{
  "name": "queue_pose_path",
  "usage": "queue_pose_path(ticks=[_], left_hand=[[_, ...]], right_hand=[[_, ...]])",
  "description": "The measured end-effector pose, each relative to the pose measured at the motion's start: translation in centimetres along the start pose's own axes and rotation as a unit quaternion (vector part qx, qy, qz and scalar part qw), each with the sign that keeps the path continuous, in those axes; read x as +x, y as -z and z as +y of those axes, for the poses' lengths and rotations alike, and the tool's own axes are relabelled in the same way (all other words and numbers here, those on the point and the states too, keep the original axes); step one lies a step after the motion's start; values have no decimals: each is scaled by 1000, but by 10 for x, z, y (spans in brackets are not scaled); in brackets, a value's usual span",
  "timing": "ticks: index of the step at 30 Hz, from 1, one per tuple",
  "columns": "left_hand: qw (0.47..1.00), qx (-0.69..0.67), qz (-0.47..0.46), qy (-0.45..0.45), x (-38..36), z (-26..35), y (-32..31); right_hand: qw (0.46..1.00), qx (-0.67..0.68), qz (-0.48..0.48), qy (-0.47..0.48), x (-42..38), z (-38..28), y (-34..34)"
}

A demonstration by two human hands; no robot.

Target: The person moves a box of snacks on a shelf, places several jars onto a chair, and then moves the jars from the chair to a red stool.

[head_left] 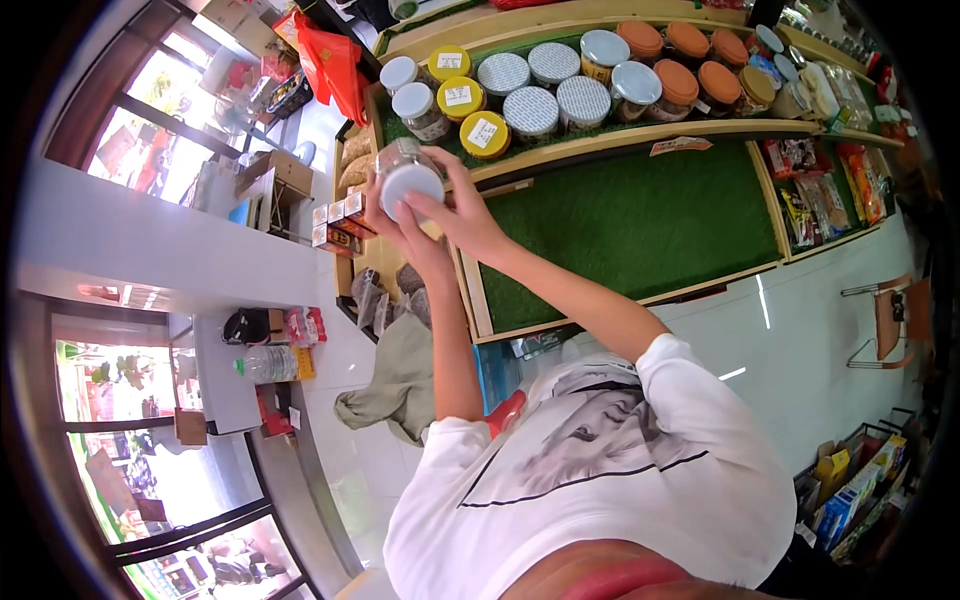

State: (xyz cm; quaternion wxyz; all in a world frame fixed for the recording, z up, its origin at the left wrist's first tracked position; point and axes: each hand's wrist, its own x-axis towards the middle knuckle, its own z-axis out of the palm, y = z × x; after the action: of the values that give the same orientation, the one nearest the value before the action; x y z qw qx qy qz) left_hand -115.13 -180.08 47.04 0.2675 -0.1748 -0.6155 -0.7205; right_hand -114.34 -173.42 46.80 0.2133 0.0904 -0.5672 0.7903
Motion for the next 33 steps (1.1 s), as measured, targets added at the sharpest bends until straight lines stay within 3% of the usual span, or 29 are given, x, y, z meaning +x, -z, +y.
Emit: queue_pose_path(ticks=[1,4,6,8,10,12,14,17,20,21,24,26,33], left_hand=[[999,42,-24,-13,-10,15,-2],[978,158,-115,-77,-35,16,-2],[933,279,-184,-132,-59,35,-13],[900,327,-249,-143,-84,49,-27],[883,309,-315,-159,-107,56,-42],[873,260,-388,-141,-129,61,-56],[887,256,-347,-164,-145,58,-80],[890,253,-361,-121,-162,72,-132],[890,132,-436,12,-194,89,-195],[879,52,-469,60,-213,81,-215],[827,10,-553,103,-264,110,-278],[804,-1,-591,67,-300,119,-313],[709,-127,-686,102,-418,170,-415]], right_hand=[[999,18,-3,-34,-3,6,11],[924,343,17,-169,-35,6,37],[886,413,-6,-210,-64,5,69],[870,449,-52,-199,-88,1,99],[847,485,-15,-216,-114,-8,135],[881,445,-8,-158,-131,-39,169],[886,444,15,-135,-149,-69,202],[908,391,68,-133,-191,-100,270],[898,416,109,-88,-234,-139,328],[895,425,119,-65,-251,-150,348],[884,433,176,-16,-300,-184,400],[885,434,166,38,-337,-204,436],[850,346,387,94,-455,-291,489]])
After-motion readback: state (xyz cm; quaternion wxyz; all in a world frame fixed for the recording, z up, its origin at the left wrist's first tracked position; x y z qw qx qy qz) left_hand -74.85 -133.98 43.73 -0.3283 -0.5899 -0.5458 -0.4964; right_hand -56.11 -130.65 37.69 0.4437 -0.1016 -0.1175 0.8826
